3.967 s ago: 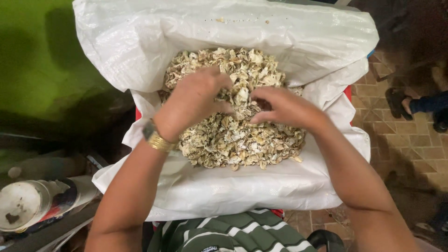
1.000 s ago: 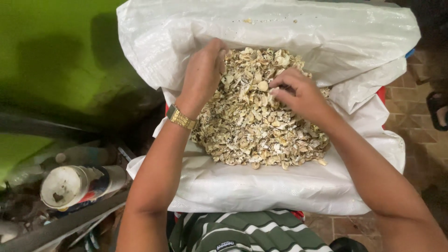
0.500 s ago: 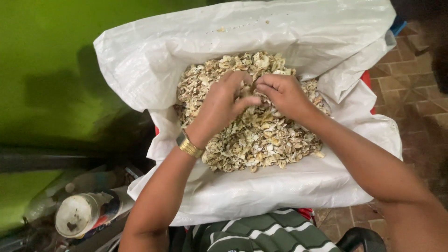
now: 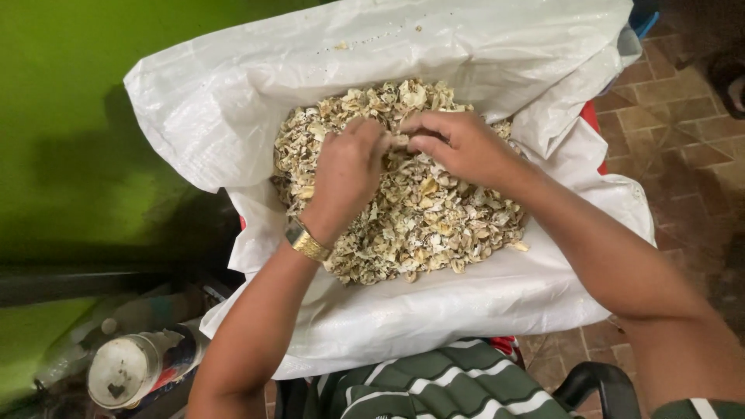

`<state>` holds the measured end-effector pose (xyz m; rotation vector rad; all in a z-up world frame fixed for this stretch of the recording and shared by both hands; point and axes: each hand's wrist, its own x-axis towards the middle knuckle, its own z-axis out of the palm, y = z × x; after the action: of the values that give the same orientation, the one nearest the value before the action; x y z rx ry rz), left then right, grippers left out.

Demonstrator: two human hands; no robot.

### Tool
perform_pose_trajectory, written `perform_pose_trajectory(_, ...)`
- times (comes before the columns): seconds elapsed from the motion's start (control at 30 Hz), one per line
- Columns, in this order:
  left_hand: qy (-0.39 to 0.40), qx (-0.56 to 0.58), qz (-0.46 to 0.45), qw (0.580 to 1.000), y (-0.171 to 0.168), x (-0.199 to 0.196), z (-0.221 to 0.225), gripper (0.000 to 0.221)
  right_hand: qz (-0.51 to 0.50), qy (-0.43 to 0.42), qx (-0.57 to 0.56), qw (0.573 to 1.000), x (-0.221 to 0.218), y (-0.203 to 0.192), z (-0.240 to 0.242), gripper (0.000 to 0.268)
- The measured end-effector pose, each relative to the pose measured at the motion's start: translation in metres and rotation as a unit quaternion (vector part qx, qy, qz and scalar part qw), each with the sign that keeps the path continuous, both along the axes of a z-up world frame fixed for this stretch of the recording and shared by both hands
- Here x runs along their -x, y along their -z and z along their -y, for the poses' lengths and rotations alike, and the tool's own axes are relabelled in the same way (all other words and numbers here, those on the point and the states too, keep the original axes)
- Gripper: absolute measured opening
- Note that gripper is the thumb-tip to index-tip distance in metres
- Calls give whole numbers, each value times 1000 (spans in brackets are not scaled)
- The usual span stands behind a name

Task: Sifting and mixing dried organic material in a large white sack using both hands

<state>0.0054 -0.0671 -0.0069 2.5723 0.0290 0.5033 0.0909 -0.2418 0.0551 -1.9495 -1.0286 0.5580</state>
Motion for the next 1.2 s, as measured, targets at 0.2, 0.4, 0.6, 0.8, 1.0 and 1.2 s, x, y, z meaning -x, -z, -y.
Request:
perform_pose_trajectory(0.2, -37, 126, -18, 991, 1, -4, -29, 42, -7, -182, 210, 961, 8, -34, -7, 39)
perform_pose_trajectory(0.4, -8, 140, -31, 990, -6, -3, -28, 10, 229, -190, 239, 924, 10, 28, -4, 45)
perform_pose_trajectory(0.6, -12, 233, -31, 972, 12, -7, -43, 10, 162, -61, 143, 974, -33, 47, 2, 66)
perform_pose_trajectory(0.8, 15, 221, -10, 975, -21, 5, -33, 7, 29, 74, 4, 997, -22, 20, 21, 46)
perform_pose_trajectory(1.0, 10, 161, 0, 987, -17, 4, -40, 17, 40, 25, -1, 999, -42, 9, 19, 26)
perform_pose_trajectory(1.2, -24, 91, -17, 995, -3, 0, -45, 34, 71, 26, 193, 978, -34, -8, 15, 11)
